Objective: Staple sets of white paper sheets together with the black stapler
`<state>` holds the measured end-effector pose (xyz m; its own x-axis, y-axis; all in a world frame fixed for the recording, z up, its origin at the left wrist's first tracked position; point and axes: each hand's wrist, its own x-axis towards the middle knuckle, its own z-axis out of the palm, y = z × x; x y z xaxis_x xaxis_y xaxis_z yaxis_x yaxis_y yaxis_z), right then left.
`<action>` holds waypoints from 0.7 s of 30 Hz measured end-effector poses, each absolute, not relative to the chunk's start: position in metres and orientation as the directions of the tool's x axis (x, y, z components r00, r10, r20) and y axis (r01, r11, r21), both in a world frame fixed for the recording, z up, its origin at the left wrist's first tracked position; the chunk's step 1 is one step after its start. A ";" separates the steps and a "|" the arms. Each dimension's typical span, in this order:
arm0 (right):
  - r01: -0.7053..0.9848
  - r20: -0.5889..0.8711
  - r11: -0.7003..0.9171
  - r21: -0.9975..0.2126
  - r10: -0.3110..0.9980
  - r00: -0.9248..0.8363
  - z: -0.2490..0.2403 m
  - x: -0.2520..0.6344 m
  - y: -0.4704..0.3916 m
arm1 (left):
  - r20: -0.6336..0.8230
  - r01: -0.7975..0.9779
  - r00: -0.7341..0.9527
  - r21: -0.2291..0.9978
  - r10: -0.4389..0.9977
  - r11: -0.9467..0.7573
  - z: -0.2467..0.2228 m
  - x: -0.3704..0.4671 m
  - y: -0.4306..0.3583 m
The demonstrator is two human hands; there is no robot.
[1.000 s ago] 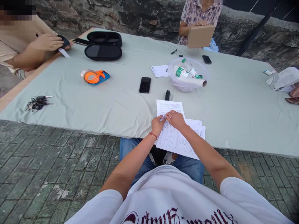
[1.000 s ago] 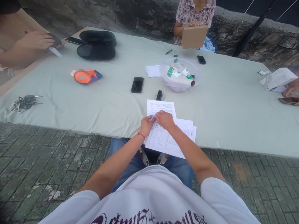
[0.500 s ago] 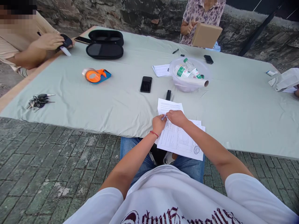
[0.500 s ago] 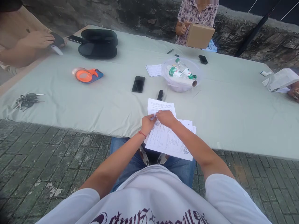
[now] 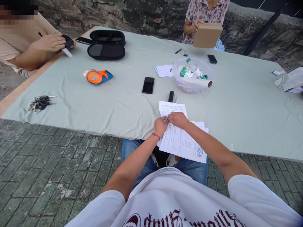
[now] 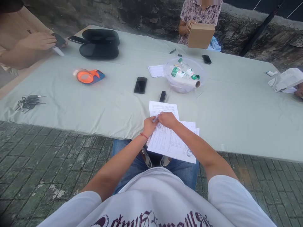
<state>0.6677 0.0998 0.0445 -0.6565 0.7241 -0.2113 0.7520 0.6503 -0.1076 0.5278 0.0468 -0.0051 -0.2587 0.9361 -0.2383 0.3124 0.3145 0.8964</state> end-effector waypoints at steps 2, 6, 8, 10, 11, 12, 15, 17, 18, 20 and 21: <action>0.762 -0.203 0.631 -0.145 0.735 -0.647 0.043 0.668 0.101 | -0.250 0.293 -0.261 0.900 0.932 0.323 -0.005 0.528 0.047; 0.750 -0.174 0.613 -0.246 0.734 -0.657 0.040 0.671 0.105 | -0.279 0.270 -0.266 0.897 0.923 0.350 -0.006 0.527 0.046; 0.743 -0.154 0.599 -0.300 0.738 -0.657 0.040 0.673 0.106 | -0.285 0.253 -0.267 0.901 0.920 0.353 -0.006 0.527 0.046; 0.736 -0.130 0.581 -0.347 0.748 -0.651 0.040 0.675 0.107 | -0.287 0.236 -0.264 0.906 0.921 0.351 -0.007 0.527 0.046; 0.733 -0.117 0.572 -0.369 0.753 -0.647 0.040 0.676 0.108 | -0.286 0.232 -0.262 0.908 0.922 0.348 -0.007 0.527 0.046; 0.729 -0.107 0.563 -0.390 0.758 -0.643 0.040 0.677 0.108 | -0.286 0.231 -0.260 0.909 0.922 0.347 -0.007 0.527 0.046; 0.712 -0.086 0.545 -0.441 0.765 -0.639 0.039 0.679 0.108 | -0.282 0.219 -0.259 0.914 0.924 0.341 -0.008 0.527 0.046; 0.700 -0.070 0.545 -0.462 0.764 -0.641 0.037 0.680 0.108 | -0.276 0.202 -0.251 0.922 0.928 0.329 -0.009 0.527 0.046; 0.697 -0.064 0.547 -0.464 0.764 -0.642 0.036 0.681 0.108 | -0.272 0.196 -0.245 0.926 0.931 0.322 -0.009 0.527 0.046; 0.699 -0.059 0.557 -0.448 0.762 -0.645 0.035 0.681 0.107 | -0.270 0.189 -0.243 0.929 0.932 0.319 -0.010 0.527 0.046; 0.704 -0.064 0.567 -0.429 0.758 -0.650 0.035 0.681 0.107 | -0.275 0.188 -0.248 0.927 0.929 0.325 -0.010 0.527 0.047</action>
